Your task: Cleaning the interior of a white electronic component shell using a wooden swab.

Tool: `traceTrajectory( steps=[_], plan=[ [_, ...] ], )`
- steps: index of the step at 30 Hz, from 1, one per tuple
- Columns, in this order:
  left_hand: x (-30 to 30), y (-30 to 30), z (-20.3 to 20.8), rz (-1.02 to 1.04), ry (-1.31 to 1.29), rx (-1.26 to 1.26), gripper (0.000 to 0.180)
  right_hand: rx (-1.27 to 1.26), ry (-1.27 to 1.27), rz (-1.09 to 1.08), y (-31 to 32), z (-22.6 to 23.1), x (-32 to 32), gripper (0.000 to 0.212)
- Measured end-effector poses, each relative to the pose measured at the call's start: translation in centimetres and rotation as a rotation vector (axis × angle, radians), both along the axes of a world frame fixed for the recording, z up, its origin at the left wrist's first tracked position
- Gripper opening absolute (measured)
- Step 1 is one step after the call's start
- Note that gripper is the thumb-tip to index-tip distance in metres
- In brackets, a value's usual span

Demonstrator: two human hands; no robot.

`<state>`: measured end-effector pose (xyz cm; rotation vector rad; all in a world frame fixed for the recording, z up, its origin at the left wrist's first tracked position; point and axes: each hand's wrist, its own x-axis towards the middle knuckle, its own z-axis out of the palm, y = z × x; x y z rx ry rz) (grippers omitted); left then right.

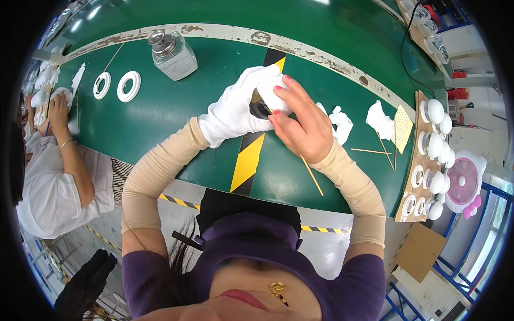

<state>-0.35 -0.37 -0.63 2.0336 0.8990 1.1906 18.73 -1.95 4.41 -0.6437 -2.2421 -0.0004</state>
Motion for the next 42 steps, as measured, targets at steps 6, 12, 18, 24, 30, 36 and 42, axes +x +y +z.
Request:
traceTrajectory(
  steps=[6,12,18,24,30,36,42],
  plan=[
    [0.4,0.1,-0.6,0.028,-0.022,0.086,0.083,-0.029,-0.050,0.117,0.7,-0.4,0.2,0.027],
    [0.5,0.2,-0.4,0.023,-0.034,0.041,0.081,-0.094,-0.033,0.136,0.9,0.0,-0.3,0.026],
    [0.4,0.2,-0.4,0.027,-0.038,0.028,0.081,-0.168,0.013,0.132,0.5,0.4,-0.3,0.024],
    [0.3,0.1,-0.3,0.006,-0.059,0.000,0.082,-0.213,0.026,0.137,0.3,0.3,-0.2,0.024],
    [0.5,0.1,-0.6,0.038,-0.042,0.022,0.082,-0.211,0.035,0.128,0.3,0.0,-0.4,0.025],
    [0.6,0.3,-0.5,0.048,-0.047,0.077,0.082,-0.181,0.018,0.102,0.2,-0.1,-0.8,0.026],
    [0.8,0.3,-0.3,0.065,-0.047,0.082,0.085,-0.201,0.065,0.126,0.2,0.0,-0.5,0.025]
  ],
)
